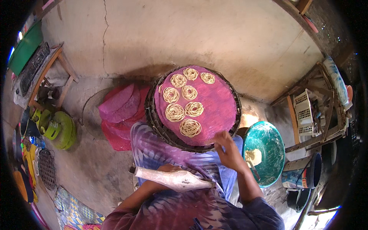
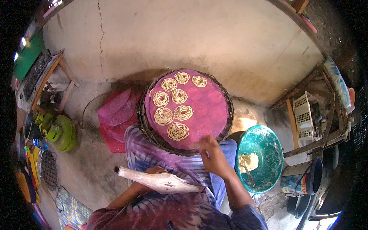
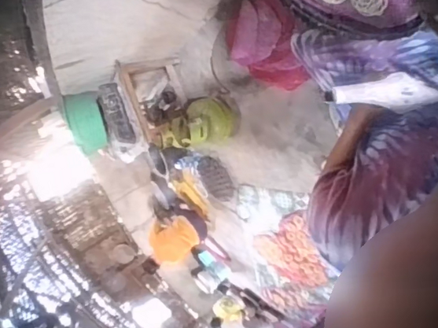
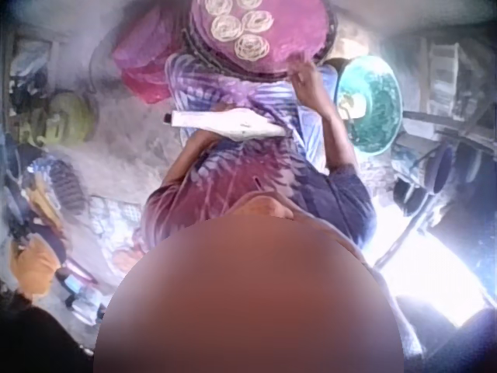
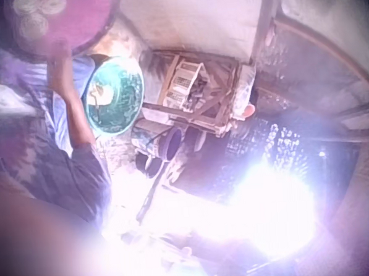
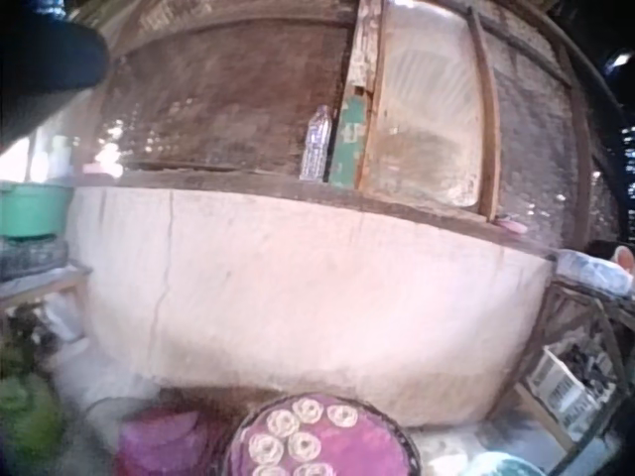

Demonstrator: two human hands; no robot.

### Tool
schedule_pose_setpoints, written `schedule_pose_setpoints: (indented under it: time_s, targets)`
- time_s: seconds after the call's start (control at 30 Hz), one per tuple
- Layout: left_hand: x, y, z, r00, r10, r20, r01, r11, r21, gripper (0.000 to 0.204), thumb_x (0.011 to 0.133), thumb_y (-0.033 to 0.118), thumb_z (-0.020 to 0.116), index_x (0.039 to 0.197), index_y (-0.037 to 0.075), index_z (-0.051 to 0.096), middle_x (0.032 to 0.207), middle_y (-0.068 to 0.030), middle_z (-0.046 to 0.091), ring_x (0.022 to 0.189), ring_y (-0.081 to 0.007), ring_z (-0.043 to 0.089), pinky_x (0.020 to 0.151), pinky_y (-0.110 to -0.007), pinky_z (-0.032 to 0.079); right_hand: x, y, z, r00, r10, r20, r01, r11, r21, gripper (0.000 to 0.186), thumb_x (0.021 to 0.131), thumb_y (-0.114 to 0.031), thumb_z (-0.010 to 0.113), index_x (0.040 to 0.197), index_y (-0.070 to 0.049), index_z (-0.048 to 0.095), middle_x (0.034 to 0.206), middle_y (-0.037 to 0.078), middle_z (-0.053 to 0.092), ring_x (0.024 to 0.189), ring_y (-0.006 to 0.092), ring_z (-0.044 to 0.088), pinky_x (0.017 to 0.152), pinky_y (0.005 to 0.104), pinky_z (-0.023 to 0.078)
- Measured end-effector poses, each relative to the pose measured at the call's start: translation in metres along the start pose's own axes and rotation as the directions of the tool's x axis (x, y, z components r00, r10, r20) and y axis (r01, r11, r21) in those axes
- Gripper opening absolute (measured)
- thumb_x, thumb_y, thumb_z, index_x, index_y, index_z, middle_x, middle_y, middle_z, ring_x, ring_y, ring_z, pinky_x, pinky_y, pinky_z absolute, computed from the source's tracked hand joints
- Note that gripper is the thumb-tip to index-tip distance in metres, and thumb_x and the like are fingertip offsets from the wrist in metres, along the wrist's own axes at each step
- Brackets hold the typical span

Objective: The person uses a piping bag to squeeze dough into spiral shapes onto a pink mat placed inside a woven basket. They repeatedly refill the bag from a green bowl and continue piping until the mat is filled, then remove the mat from the basket.

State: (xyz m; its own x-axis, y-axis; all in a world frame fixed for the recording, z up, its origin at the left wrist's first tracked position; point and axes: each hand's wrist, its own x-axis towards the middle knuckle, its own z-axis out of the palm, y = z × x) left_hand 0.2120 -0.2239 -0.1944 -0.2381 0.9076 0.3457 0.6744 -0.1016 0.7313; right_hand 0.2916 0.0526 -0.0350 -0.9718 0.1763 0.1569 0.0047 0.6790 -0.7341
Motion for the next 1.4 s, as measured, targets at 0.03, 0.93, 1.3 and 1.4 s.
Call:
schedule_pose_setpoints:
  time_s: [0.03,0.93,1.3,1.4]
  targets:
    - [-0.001,-0.003,0.002,0.999,0.039,-0.022,-0.04,0.999,-0.021,0.057,0.076,0.04,0.072,0.122,0.008,0.06,0.119,-0.0167,0.063,0.1,-0.0365,0.062,0.087,-0.046,0.047,0.018,-0.002,0.006,0.988,-0.126,-0.087,0.116,0.988,-0.105,0.032,0.079,0.007,0.054,0.102,-0.007,0.07,0.103,0.014,0.056,0.093,0.03,0.056,0.082,0.0386,0.046]
    - [-0.002,0.013,-0.005,0.986,0.008,-0.169,-0.035,0.987,-0.159,0.039,0.073,0.029,0.074,0.104,0.009,0.061,0.092,-0.0124,0.063,0.086,-0.0354,0.06,0.077,-0.045,0.048,0.081,0.019,0.053,0.979,-0.203,0.031,0.191,0.843,-0.502,0.032,0.07,0.004,0.059,0.095,-0.013,0.072,0.106,0.007,0.056,0.098,0.0296,0.054,0.083,0.0432,0.042]
    - [0.0,0.012,-0.008,0.995,0.008,-0.103,-0.016,0.997,-0.07,0.046,0.075,0.028,0.074,0.113,0.006,0.062,0.104,-0.014,0.065,0.095,-0.0345,0.063,0.083,-0.042,0.05,0.077,-0.001,0.039,0.983,-0.171,-0.068,0.155,0.968,-0.199,0.025,0.079,0.003,0.057,0.094,-0.009,0.072,0.105,0.012,0.057,0.1,0.0291,0.056,0.085,0.0421,0.045]
    - [0.007,0.027,-0.02,0.988,-0.13,-0.086,0.116,0.982,-0.15,0.043,0.077,0.026,0.073,0.114,0.006,0.062,0.105,-0.0137,0.066,0.095,-0.032,0.065,0.082,-0.04,0.052,0.054,-0.021,0.006,0.992,-0.123,0.03,0.119,0.986,0.113,0.023,0.089,-0.005,0.059,0.11,-0.005,0.067,0.11,0.019,0.059,0.109,0.0328,0.058,0.09,0.0411,0.046]
